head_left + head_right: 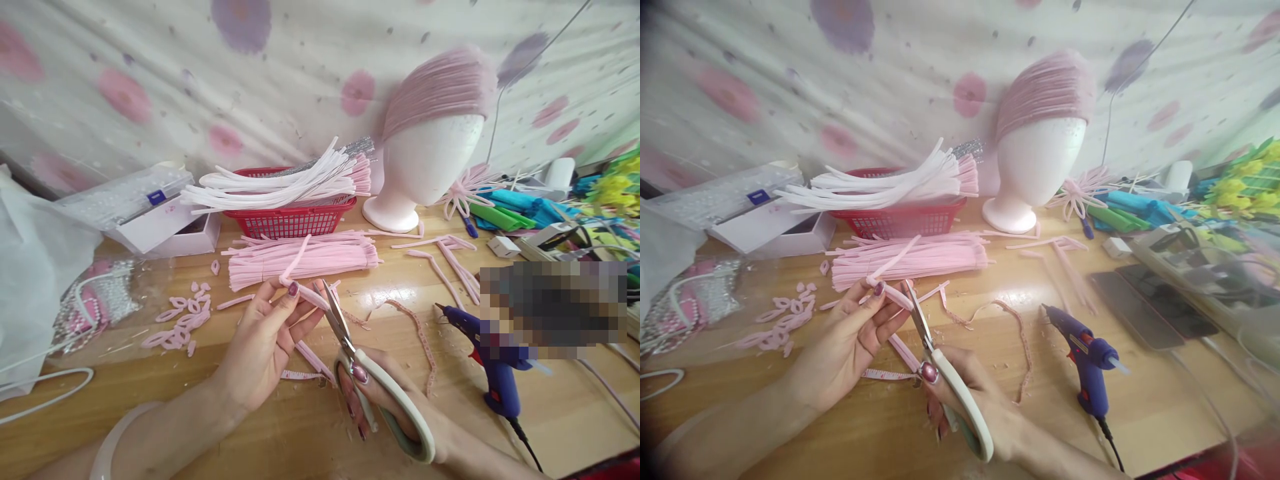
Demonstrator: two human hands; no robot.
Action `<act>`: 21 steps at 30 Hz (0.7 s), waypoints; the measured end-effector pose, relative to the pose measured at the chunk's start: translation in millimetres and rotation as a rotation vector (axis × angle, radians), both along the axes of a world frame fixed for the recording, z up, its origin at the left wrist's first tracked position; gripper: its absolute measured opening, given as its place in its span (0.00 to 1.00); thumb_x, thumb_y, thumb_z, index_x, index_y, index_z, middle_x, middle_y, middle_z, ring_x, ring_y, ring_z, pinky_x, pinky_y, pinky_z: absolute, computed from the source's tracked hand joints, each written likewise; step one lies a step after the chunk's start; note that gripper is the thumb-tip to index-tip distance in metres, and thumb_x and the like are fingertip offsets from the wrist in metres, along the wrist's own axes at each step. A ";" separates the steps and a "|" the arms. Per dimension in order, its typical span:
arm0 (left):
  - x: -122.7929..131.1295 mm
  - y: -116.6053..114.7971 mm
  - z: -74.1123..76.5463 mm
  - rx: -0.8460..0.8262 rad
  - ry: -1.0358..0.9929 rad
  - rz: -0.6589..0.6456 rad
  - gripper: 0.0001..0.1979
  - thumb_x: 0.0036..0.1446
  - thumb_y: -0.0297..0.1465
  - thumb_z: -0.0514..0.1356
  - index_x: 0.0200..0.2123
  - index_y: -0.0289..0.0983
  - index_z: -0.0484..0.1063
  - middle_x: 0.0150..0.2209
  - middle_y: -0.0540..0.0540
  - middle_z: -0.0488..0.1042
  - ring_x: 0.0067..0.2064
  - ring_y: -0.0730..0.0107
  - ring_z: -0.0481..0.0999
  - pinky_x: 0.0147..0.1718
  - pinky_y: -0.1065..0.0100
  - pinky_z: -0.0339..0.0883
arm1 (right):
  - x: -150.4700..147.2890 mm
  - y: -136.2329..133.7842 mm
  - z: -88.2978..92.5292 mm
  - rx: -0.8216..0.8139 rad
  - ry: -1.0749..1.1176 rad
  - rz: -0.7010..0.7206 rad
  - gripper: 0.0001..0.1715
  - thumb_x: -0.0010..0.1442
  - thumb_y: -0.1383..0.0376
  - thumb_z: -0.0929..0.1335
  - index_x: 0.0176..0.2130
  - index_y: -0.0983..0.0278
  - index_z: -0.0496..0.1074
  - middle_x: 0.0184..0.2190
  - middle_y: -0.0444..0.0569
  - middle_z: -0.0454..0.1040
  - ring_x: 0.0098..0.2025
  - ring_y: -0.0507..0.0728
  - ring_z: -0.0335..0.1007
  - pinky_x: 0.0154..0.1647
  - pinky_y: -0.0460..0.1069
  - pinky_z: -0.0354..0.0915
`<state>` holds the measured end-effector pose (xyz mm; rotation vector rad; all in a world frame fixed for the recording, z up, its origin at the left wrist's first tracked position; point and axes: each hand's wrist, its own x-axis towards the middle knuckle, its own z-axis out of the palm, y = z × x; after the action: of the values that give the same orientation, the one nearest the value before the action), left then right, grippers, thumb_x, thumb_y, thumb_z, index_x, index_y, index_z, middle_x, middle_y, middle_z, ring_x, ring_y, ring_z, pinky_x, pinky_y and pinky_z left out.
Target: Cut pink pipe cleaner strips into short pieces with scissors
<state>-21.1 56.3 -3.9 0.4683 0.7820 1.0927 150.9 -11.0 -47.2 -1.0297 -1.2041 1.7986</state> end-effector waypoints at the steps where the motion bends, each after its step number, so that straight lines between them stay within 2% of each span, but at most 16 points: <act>1: -0.1 -0.4 -1.0 0.002 0.008 0.001 0.04 0.61 0.24 0.59 0.35 0.38 0.69 0.42 0.48 0.81 0.41 0.75 0.81 0.45 0.71 0.74 | -0.3 -0.2 -0.6 -0.011 -0.010 -0.006 0.31 0.55 0.39 0.67 0.30 0.64 0.63 0.19 0.40 0.65 0.18 0.47 0.60 0.19 0.43 0.59; 9: -0.2 -0.4 -3.6 0.002 0.028 0.023 0.05 0.60 0.23 0.60 0.34 0.38 0.68 0.42 0.50 0.80 0.42 0.75 0.81 0.48 0.70 0.73 | -3.2 -0.4 7.8 -0.094 -0.071 -0.048 0.35 0.50 0.36 0.68 0.29 0.65 0.65 0.17 0.40 0.65 0.16 0.47 0.59 0.19 0.44 0.58; 21: -1.0 0.4 -3.7 0.003 0.011 0.020 0.06 0.59 0.22 0.59 0.34 0.38 0.67 0.39 0.50 0.80 0.43 0.72 0.81 0.46 0.69 0.74 | -3.5 0.1 8.8 -0.135 -0.138 -0.046 0.33 0.52 0.37 0.68 0.27 0.63 0.62 0.13 0.37 0.61 0.13 0.46 0.55 0.14 0.42 0.53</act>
<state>-22.1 56.7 -7.7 0.4695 0.7962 1.1112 147.4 -10.9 -38.4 -1.2669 -1.1421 1.8177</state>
